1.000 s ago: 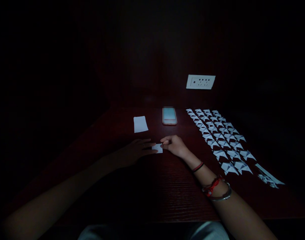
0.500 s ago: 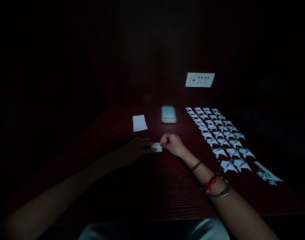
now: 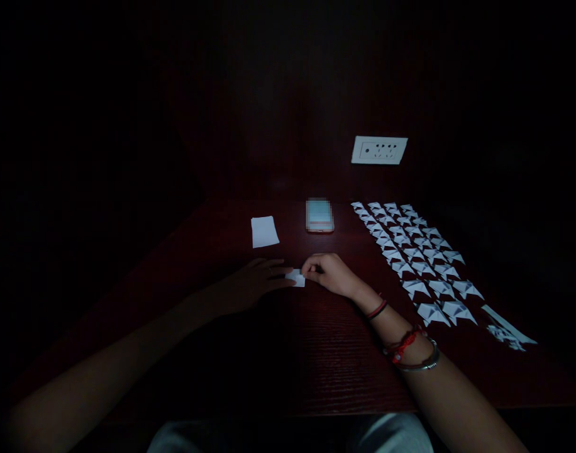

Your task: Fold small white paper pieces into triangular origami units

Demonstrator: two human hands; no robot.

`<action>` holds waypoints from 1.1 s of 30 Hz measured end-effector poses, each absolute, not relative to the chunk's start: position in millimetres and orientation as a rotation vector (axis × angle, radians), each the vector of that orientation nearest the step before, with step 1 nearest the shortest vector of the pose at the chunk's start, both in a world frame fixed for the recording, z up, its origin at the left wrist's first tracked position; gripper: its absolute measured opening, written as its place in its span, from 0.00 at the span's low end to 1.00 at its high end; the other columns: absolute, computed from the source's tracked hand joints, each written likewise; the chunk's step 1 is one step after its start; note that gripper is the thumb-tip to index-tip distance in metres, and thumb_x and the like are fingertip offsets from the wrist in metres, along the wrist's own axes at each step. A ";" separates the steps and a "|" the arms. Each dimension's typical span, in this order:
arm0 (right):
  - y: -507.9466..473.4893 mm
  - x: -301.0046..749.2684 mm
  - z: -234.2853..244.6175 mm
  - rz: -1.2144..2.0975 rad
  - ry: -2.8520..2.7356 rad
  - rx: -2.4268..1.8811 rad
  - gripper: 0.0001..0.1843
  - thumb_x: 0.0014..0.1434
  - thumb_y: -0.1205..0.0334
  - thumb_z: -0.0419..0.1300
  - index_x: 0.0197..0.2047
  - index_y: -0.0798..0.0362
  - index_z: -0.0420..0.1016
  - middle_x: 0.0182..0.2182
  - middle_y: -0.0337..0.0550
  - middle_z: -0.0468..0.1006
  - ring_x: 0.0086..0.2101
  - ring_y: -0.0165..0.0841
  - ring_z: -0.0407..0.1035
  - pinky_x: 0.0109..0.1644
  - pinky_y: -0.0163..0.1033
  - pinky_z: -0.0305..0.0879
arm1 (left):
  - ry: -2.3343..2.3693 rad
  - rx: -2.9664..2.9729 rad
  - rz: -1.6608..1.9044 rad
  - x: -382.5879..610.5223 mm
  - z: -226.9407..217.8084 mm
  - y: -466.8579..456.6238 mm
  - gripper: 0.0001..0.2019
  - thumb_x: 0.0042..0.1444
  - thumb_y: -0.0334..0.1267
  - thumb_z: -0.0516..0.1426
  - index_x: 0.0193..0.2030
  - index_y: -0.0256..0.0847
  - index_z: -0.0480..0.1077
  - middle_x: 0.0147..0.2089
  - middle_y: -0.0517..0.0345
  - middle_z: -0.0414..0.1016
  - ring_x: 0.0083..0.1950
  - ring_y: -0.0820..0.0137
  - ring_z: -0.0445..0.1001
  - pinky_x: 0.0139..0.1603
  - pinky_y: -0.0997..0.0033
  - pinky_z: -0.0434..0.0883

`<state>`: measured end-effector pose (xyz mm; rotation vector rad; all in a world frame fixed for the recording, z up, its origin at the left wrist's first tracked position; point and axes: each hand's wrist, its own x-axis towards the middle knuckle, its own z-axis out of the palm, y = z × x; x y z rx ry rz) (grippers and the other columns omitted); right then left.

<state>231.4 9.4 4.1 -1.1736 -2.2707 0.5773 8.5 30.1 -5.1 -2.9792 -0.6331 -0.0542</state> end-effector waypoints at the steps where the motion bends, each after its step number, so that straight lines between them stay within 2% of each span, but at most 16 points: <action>1: 8.1 231.4 6.4 0.543 -2.323 -1.132 0.06 0.51 0.68 0.53 0.30 0.55 0.71 0.28 0.40 0.71 0.30 0.27 0.64 0.36 0.33 0.59 | -0.634 -2.978 -0.055 8.3 -5.0 30.0 0.26 0.52 0.27 0.47 0.56 0.53 0.49 0.60 0.61 0.48 0.60 0.61 0.43 0.53 0.56 0.48; 7: 4.1 232.2 13.3 0.373 -2.530 -0.960 0.08 0.53 0.70 0.51 0.30 0.55 0.71 0.30 0.42 0.72 0.34 0.28 0.63 0.39 0.34 0.58 | -0.661 -2.972 -0.068 8.4 -3.4 28.3 0.25 0.53 0.27 0.46 0.55 0.54 0.50 0.59 0.62 0.49 0.60 0.62 0.43 0.53 0.56 0.47; 13: 0.8 231.9 15.3 0.295 -2.605 -0.919 0.09 0.53 0.71 0.50 0.31 0.56 0.72 0.31 0.42 0.72 0.35 0.29 0.62 0.40 0.34 0.58 | -0.691 -2.967 -0.043 9.9 -0.3 26.6 0.24 0.53 0.28 0.46 0.57 0.50 0.48 0.59 0.62 0.50 0.60 0.63 0.43 0.53 0.58 0.46; 16: -0.5 230.7 16.3 0.278 -2.621 -0.922 0.10 0.53 0.71 0.50 0.32 0.56 0.72 0.31 0.43 0.72 0.36 0.29 0.63 0.41 0.35 0.58 | -0.725 -2.954 -0.028 11.2 0.6 25.3 0.26 0.53 0.28 0.46 0.57 0.52 0.46 0.59 0.63 0.50 0.60 0.62 0.42 0.53 0.57 0.47; 22: 0.9 231.7 16.2 0.402 -2.593 -0.916 0.11 0.52 0.72 0.50 0.34 0.55 0.73 0.34 0.42 0.73 0.36 0.29 0.65 0.44 0.35 0.59 | -0.777 -2.957 -0.046 13.3 -2.1 23.5 0.24 0.53 0.29 0.46 0.56 0.53 0.50 0.59 0.64 0.49 0.59 0.60 0.44 0.52 0.56 0.48; 27: 4.0 236.4 13.6 0.538 -2.508 -0.967 0.11 0.52 0.69 0.51 0.36 0.54 0.73 0.35 0.41 0.73 0.36 0.28 0.66 0.42 0.35 0.61 | -0.816 -3.021 -0.056 10.8 -5.2 24.5 0.27 0.51 0.28 0.46 0.57 0.54 0.47 0.60 0.66 0.45 0.59 0.60 0.44 0.51 0.56 0.52; 33: 4.0 235.0 12.2 0.504 -2.456 -1.020 0.11 0.53 0.66 0.51 0.38 0.53 0.73 0.35 0.43 0.73 0.35 0.28 0.66 0.41 0.34 0.61 | -0.775 -3.056 -0.070 7.6 -5.9 26.6 0.31 0.47 0.25 0.46 0.58 0.54 0.44 0.61 0.66 0.43 0.60 0.60 0.43 0.51 0.56 0.52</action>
